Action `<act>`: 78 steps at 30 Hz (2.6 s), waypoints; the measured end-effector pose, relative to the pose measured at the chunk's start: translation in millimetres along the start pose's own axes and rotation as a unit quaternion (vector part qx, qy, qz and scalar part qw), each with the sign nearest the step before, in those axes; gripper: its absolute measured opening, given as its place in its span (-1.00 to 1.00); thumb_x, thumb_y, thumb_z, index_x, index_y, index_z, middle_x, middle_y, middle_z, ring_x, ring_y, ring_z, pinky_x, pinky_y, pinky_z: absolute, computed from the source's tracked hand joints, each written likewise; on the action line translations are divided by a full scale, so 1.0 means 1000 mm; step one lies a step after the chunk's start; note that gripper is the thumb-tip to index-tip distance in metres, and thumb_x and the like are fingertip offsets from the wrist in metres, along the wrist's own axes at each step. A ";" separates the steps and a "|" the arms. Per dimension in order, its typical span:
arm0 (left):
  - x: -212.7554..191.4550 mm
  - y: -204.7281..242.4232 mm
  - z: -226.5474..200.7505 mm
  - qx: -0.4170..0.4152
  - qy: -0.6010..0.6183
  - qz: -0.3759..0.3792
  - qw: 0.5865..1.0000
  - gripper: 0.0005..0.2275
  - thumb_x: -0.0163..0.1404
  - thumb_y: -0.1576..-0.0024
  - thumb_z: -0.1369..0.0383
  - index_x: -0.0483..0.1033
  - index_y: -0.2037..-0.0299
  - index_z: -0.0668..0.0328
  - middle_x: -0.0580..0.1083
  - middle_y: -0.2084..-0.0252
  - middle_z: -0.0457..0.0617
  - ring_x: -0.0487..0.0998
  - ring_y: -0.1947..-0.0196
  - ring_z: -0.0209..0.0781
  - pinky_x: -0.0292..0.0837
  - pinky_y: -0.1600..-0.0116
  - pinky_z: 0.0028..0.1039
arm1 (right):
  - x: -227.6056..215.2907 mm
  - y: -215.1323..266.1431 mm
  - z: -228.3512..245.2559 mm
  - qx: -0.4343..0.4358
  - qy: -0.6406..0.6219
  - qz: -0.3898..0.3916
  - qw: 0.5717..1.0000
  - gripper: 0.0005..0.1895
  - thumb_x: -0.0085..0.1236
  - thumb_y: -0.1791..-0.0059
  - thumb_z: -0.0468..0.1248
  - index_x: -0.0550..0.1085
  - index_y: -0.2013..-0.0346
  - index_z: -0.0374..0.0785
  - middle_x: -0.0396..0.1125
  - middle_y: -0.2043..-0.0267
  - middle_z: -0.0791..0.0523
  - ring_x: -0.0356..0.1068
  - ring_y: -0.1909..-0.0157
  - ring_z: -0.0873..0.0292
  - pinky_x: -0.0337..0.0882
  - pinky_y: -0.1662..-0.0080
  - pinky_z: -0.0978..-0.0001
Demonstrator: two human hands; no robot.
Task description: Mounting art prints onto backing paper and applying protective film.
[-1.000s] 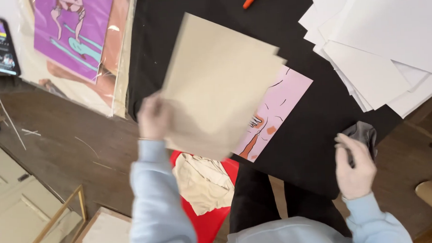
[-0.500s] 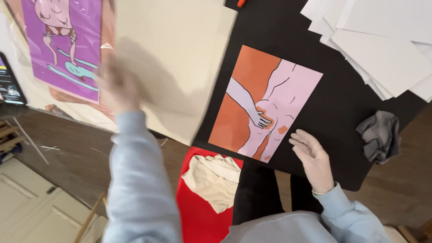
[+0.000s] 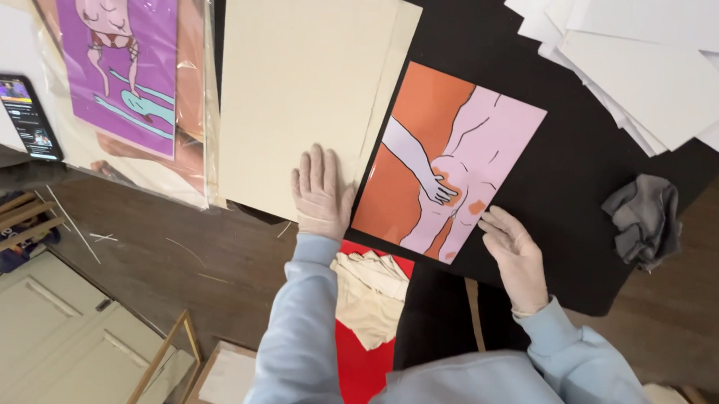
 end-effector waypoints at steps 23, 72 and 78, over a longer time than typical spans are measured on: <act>0.065 0.021 -0.020 -0.270 0.462 -0.006 0.845 -0.62 0.07 -0.17 0.52 0.50 -0.23 0.26 0.44 -0.04 0.05 0.48 0.09 -0.27 0.51 -0.03 -0.49 | -0.013 -0.006 -0.003 0.040 -0.084 0.030 0.995 -0.51 0.07 -0.08 -0.42 0.40 -0.33 -0.37 0.36 -0.15 0.08 0.34 -0.13 0.21 0.34 -0.14 0.42; -0.228 0.147 -0.133 -0.157 0.836 -0.109 0.514 -0.52 -0.08 -0.30 0.57 0.21 -0.45 0.43 0.48 -0.25 0.16 0.55 -0.14 -0.21 0.47 -0.21 -0.44 | 0.022 0.160 0.257 -0.256 0.001 0.242 0.936 -0.59 0.01 -0.17 -0.58 0.39 -0.34 -0.52 0.43 -0.11 -0.04 0.47 -0.09 0.21 0.51 -0.18 0.39; -0.244 0.154 -0.139 -0.119 0.836 -0.124 0.520 -0.53 -0.09 -0.31 0.59 0.21 -0.46 0.44 0.49 -0.22 0.16 0.55 -0.15 -0.19 0.46 -0.25 -0.43 | 0.020 0.169 0.263 -0.301 0.017 0.252 0.920 -0.58 0.02 -0.14 -0.58 0.40 -0.32 -0.48 0.45 -0.12 -0.02 0.48 -0.09 0.23 0.50 -0.17 0.43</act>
Point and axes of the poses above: each hand's wrist, its own y-axis away from the middle knuckle, its own x-axis out of the palm, z = x × y, the point moved 5 cm from there along -y, towards the middle knuckle
